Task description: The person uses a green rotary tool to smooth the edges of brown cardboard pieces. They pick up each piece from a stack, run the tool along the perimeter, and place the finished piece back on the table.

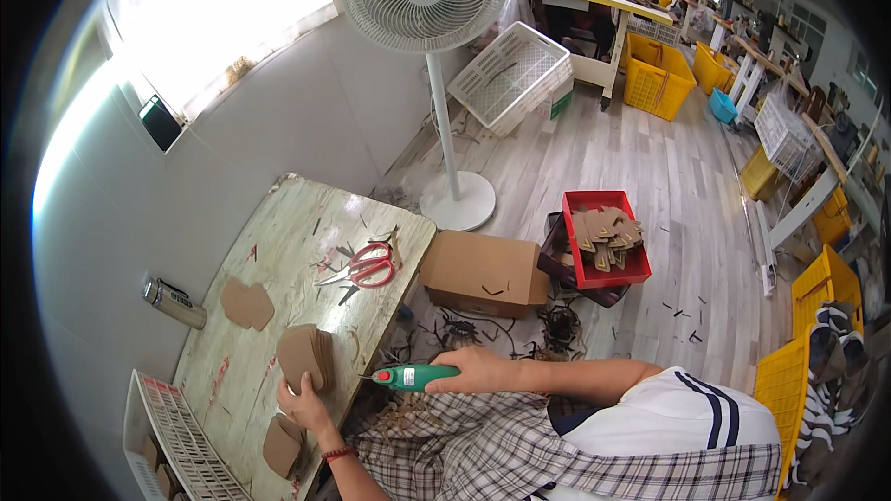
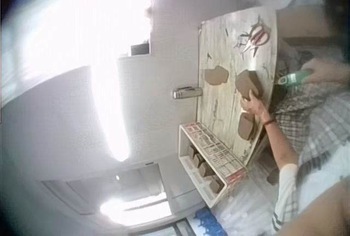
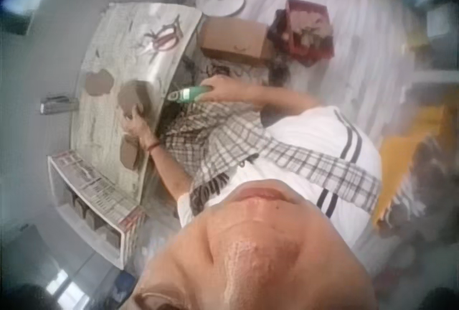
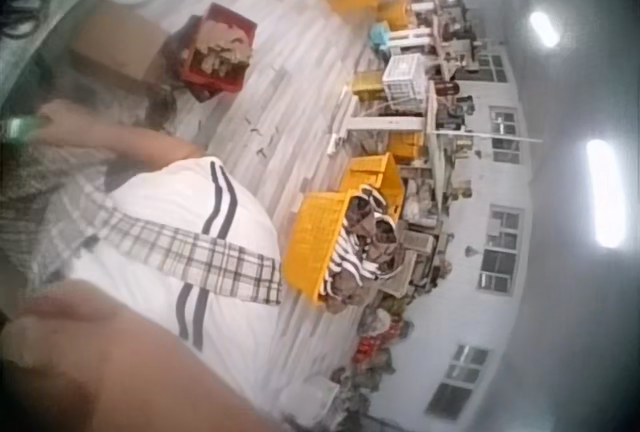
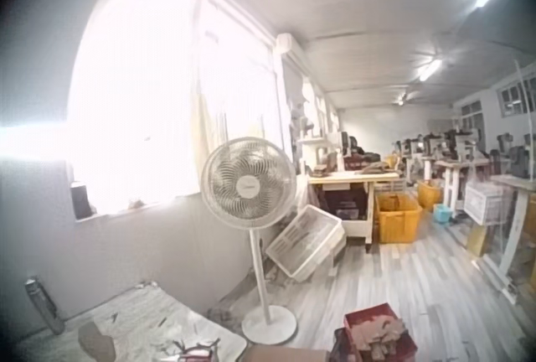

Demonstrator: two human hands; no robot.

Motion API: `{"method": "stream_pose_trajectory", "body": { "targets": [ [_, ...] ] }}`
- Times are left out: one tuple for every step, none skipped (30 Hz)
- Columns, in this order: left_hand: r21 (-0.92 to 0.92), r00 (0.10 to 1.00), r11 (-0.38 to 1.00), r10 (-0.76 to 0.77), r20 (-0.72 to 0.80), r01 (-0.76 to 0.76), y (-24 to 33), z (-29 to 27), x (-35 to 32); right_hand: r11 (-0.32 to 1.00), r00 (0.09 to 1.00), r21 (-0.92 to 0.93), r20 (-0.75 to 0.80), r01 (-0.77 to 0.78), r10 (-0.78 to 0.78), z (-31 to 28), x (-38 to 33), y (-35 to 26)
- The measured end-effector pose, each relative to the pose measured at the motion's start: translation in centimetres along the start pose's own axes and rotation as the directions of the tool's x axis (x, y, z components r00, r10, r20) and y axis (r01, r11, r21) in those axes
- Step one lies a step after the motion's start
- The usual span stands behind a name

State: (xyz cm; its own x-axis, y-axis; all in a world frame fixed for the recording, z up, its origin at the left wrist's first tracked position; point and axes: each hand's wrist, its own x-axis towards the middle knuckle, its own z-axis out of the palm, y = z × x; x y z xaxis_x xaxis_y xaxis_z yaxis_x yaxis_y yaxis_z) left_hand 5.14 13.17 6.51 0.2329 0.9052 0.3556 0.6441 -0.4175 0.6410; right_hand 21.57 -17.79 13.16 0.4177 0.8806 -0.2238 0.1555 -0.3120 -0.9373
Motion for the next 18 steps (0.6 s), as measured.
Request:
{"method": "stream_pose_trajectory", "body": {
  "targets": [
    [-0.003, 1.0, 1.0, -0.02, 0.006, 0.02, 0.3, -0.2, 0.0, 1.0, 1.0, 0.002, -0.005, 0.013, -0.013, 0.1, 0.0, 0.1],
    [0.018, 0.999, 1.0, 0.0, -0.044, 0.001, 0.2, 0.1, 0.0, 1.0, 1.0, -0.002, -0.002, 0.013, -0.013, 0.2, 0.1, 0.1],
    [0.039, 0.994, 0.998, 0.061, -0.088, -0.057, 0.2, 0.3, 0.0, 1.0, 1.0, -0.007, 0.001, 0.013, -0.013, 0.2, 0.1, 0.0],
    [0.067, 0.984, 0.992, 0.119, -0.13, -0.111, 0.1, 0.1, -0.2, 1.0, 1.0, -0.009, 0.009, 0.011, -0.011, 0.3, 0.1, 0.0],
    [0.098, 0.97, 0.982, 0.176, -0.17, -0.161, 0.1, -0.1, -0.4, 1.0, 1.0, -0.009, 0.003, 0.018, -0.018, 0.4, 0.1, 0.1],
    [0.129, 0.947, 0.969, 0.234, -0.221, -0.209, 0.2, 0.1, -0.4, 1.0, 1.0, -0.008, 0.0, 0.026, -0.026, 0.2, 0.3, 0.2],
    [0.174, 0.922, 0.954, 0.282, -0.266, -0.242, 0.4, -0.2, -0.7, 1.0, 1.0, -0.004, 0.013, 0.028, -0.028, 0.5, 0.4, -0.1],
    [0.046, 0.946, 0.979, 0.204, -0.25, -0.199, 0.9, -0.2, -0.5, 1.0, 1.0, 0.013, -0.009, 0.017, -0.017, 0.3, 0.3, -0.6],
    [0.01, 0.943, 0.979, 0.2, -0.265, -0.204, 1.0, -0.2, -0.4, 0.998, 0.998, -0.012, -0.044, 0.054, -0.054, 0.4, 0.6, 0.2],
    [-0.028, 0.951, 0.983, 0.169, -0.258, -0.182, 0.8, -0.2, -0.2, 0.995, 0.993, -0.029, -0.062, 0.096, -0.097, 1.0, 1.0, 0.6],
    [-0.063, 0.928, 0.964, 0.231, -0.291, -0.26, 0.1, 0.6, 0.2, 0.996, 0.995, -0.024, -0.061, 0.083, -0.084, 0.8, 0.9, 0.9],
    [-0.09, 0.93, 0.957, 0.243, -0.275, -0.277, 0.4, 0.2, 0.0, 0.997, 1.0, 0.068, -0.014, -0.019, 0.02, 0.6, 0.5, -1.0],
    [-0.118, 0.942, 0.957, 0.231, -0.245, -0.265, 1.9, -0.3, -0.4, 0.998, 0.999, 0.068, -0.036, -0.012, 0.015, 0.9, 0.6, 0.2],
    [-0.398, 0.971, 0.9, 0.096, -0.218, -0.178, 2.8, -0.7, -0.7, 0.991, 0.997, 0.11, -0.009, -0.079, 0.08, 1.0, 0.6, -0.6],
    [-0.619, 0.992, 0.775, 0.082, -0.098, -0.125, 2.5, -0.9, -0.7, 0.983, 0.994, 0.149, 0.0, -0.107, 0.108, 1.1, 0.5, -1.3],
    [-0.602, 0.998, 0.797, 0.012, -0.061, -0.047, 3.4, -1.6, -1.1, 0.983, 0.994, 0.154, -0.004, -0.104, 0.106, 1.1, 0.3, -1.4],
    [-0.589, 0.998, 0.808, -0.055, -0.027, 0.029, 4.4, -2.2, -1.5, 0.982, 0.997, 0.175, 0.036, -0.073, 0.068, 1.0, 0.3, -1.2],
    [-0.81, 0.994, 0.581, -0.112, 0.018, 0.08, 4.2, -2.1, -1.9, 0.974, 0.999, 0.222, 0.025, -0.044, 0.04, 1.3, 0.2, -1.5]
  ]
}}
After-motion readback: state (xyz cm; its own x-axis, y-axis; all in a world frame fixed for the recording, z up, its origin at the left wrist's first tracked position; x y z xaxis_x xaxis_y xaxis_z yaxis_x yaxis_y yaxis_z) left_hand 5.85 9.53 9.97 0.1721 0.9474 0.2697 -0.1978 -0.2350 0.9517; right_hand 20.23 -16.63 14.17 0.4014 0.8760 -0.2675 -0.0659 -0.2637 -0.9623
